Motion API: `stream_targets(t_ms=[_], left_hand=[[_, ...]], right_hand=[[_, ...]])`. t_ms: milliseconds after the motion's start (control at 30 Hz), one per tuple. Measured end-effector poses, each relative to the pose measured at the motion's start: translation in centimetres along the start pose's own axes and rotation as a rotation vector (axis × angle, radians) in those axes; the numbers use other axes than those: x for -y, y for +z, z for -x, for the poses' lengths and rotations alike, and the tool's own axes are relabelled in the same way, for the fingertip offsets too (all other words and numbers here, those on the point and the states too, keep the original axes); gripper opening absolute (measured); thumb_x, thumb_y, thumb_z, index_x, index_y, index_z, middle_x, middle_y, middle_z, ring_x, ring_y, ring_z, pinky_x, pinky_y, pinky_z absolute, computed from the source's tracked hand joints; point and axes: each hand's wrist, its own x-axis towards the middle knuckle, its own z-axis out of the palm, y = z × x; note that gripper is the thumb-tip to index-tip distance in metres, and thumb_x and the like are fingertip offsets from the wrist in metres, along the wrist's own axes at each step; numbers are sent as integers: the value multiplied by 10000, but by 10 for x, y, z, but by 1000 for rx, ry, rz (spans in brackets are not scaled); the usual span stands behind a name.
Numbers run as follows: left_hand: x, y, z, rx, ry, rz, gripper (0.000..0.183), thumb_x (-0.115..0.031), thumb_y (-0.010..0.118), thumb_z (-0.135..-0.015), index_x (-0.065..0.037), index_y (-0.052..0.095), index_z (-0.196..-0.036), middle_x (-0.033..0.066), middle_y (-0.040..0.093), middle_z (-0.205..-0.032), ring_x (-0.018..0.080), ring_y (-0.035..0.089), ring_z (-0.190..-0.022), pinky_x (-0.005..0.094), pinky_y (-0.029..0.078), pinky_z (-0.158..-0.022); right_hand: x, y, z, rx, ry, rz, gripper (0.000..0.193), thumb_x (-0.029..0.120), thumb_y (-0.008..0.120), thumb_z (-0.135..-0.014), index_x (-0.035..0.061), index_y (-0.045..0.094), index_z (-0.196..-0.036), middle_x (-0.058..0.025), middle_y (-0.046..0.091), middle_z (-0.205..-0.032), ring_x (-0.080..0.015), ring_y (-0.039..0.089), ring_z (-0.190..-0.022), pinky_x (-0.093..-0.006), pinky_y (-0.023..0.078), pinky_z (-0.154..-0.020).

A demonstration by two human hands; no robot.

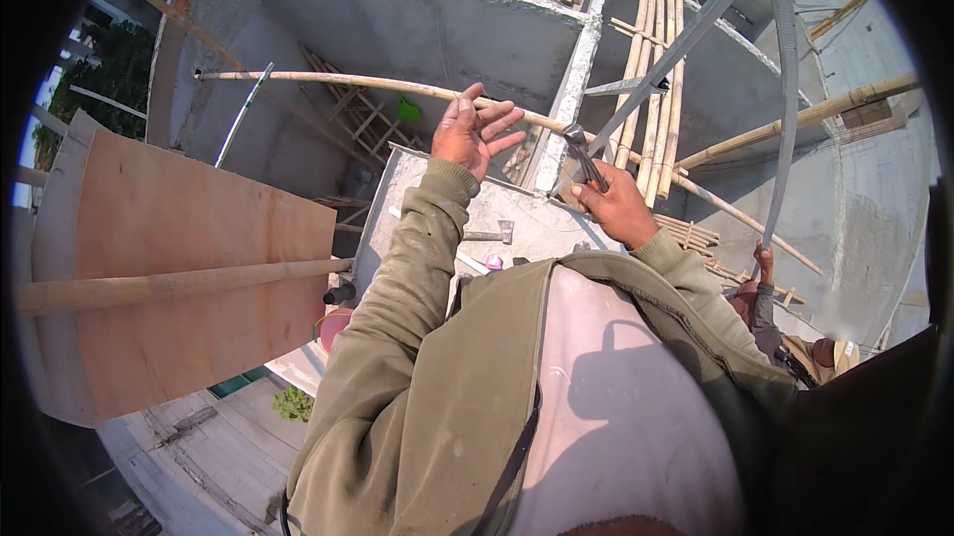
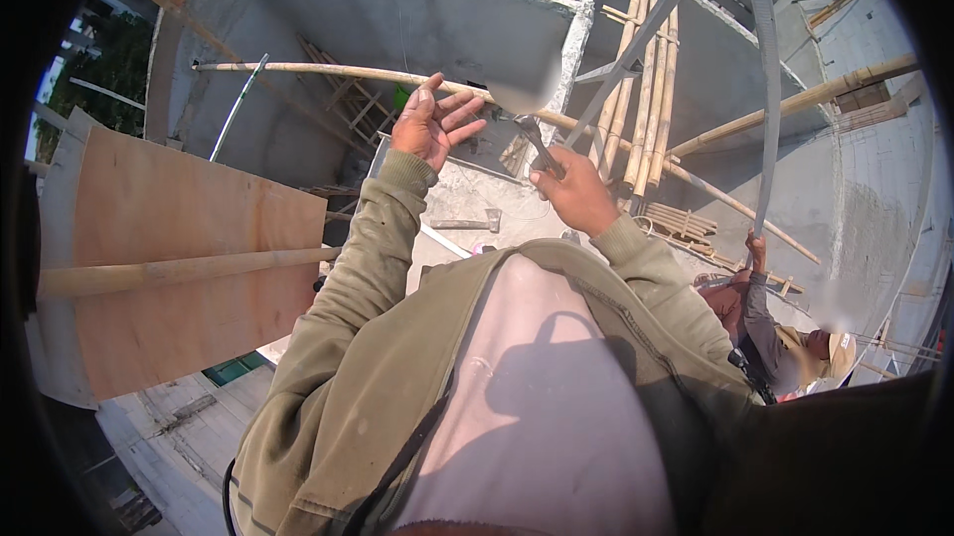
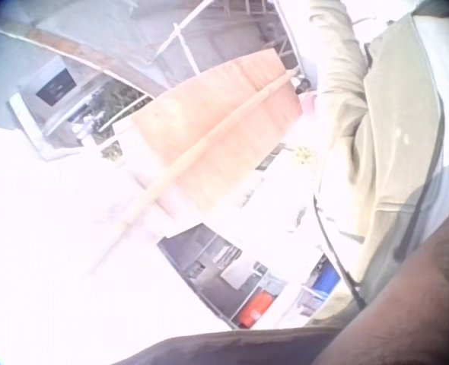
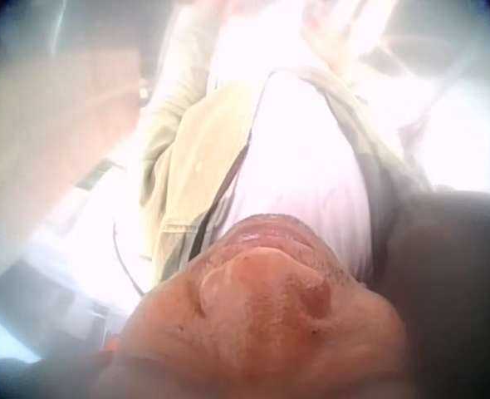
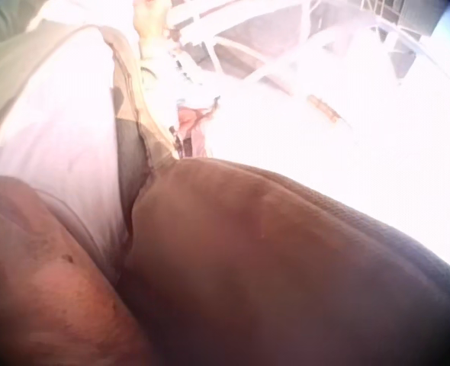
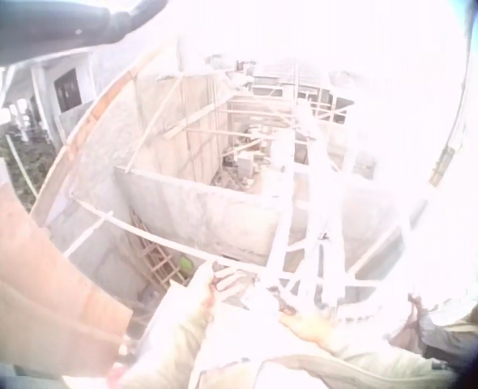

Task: The person measures, cuts, and joins metal ceiling profiles on a construction site, using a measuring tape and pliers while a co-worker assists.

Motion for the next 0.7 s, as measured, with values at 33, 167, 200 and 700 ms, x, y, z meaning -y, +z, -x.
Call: stream_targets(t_ms=[33, 167, 200, 700], left_hand=[[-3, 7, -4, 8, 7, 12, 492, -307, 401, -1085, -50, 286, -1489, 318, 531, -1311, 451, 571, -1245, 623, 554, -971], [-17, 18, -15, 45, 52, 26, 490, -334, 427, -1079, -95, 316, -1492, 267, 603, -1207, 381, 652, -1126, 551, 598, -923], [-18, 12, -21, 37, 56, -21, 470, -334, 428, -1085, -87, 364, -1481, 175, 651, -999, 214, 660, -814, 381, 602, -730], [-70, 79, -3, 352, -406, -708, 313, 39, 446, -933, 28, 489, -1243, 128, 660, -870, 88, 401, -573, 230, 341, -534]], right_hand=[[-4, 0, 1, 11, 1, -32, 81, 88, 650, -952, 27, 604, -981, 35, 534, -710, -44, 478, -615, -224, 379, -541], [9, 10, 13, 10, 119, -69, 161, 111, 652, -930, -26, 613, -1005, -9, 560, -759, -108, 549, -670, -292, 457, -628], [-2, 11, 14, 19, 121, -128, 200, 134, 665, -937, -30, 621, -1044, -50, 582, -749, -136, 568, -653, -309, 458, -625], [89, -40, -79, -214, -428, 892, 220, 43, 662, -855, 18, 648, -1073, -154, 700, -1005, -353, 661, -923, -436, 528, -783]])
